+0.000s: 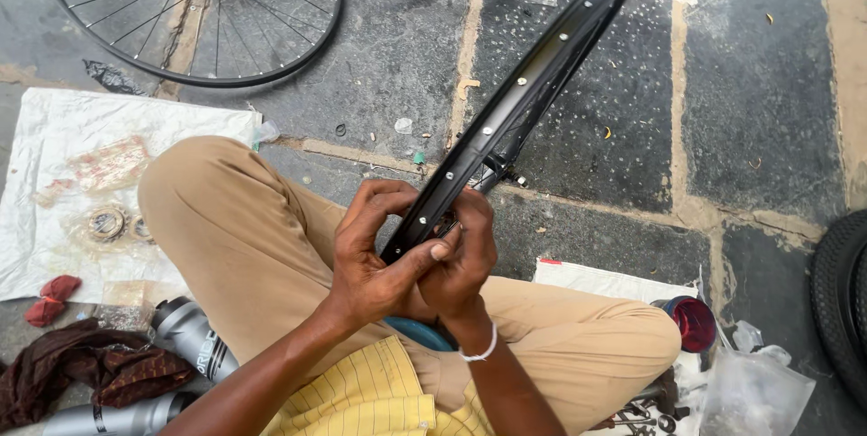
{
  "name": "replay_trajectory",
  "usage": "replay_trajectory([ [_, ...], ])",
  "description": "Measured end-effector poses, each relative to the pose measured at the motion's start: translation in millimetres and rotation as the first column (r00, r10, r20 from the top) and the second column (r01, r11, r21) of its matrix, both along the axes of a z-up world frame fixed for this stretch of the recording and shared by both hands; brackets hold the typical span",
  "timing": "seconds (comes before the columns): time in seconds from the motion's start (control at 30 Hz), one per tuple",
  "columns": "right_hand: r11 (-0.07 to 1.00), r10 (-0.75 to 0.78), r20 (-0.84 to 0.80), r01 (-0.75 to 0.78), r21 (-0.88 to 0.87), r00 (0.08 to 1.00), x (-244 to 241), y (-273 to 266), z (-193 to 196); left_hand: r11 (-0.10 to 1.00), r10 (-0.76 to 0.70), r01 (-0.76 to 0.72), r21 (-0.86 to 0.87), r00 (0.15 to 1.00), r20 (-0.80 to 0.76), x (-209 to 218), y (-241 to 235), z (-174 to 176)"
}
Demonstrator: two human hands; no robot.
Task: The person sits on the ground and uses a small tool to tighten or adjust components on a bicycle rim held in their lap. They rotate the rim to access different sections and continue working on it before placing it down next to other bicycle wheels.
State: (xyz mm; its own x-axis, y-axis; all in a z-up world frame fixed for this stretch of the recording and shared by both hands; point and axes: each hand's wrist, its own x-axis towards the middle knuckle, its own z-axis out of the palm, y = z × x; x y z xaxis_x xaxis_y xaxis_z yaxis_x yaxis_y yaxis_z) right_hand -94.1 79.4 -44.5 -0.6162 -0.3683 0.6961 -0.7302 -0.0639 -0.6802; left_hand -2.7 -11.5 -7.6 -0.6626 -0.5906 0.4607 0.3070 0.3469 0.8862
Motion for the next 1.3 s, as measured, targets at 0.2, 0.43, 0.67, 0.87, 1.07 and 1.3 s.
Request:
replay_trajectory([
  [0.2,0.952,0.178,0.229,-0.227,0.207,0.957,-29.1,29.6,19.5,1.000,-0.010,0.011,-0.005,0.999,0.037,0.3,-2.0,-5.3],
  [0.43,0.939,0.260,0.161,-0.288,0.187,0.952,-31.4,35.3,29.7,0.986,0.028,-0.016,-0.167,0.997,0.069,-9.8,-2.3,27.3],
  [0.67,0.973,0.144,0.390,-0.059,-0.222,0.910,-24.8,27.4,1.3,0.992,0.003,0.013,-0.126,0.992,0.124,-27.8,-7.6,39.0],
  [0.87,0.985,0.174,0.489,-0.140,-0.104,0.855,-32.2,40.0,-2.9,0.985,0.035,-0.027,-0.169,0.999,0.040,1.9,12.7,7.7],
  [1.07,0.744,0.640,0.588,-0.591,-0.312,0.495,-54.9,47.4,32.8,0.986,0.026,-0.025,-0.165,1.000,0.003,7.5,18.3,-5.4],
  [1.3,0.759,0.553,0.500,-0.650,0.028,0.667,-71.0,39.7,46.6,0.993,0.018,-0.011,-0.119,0.998,0.060,5.9,14.3,-8.0],
])
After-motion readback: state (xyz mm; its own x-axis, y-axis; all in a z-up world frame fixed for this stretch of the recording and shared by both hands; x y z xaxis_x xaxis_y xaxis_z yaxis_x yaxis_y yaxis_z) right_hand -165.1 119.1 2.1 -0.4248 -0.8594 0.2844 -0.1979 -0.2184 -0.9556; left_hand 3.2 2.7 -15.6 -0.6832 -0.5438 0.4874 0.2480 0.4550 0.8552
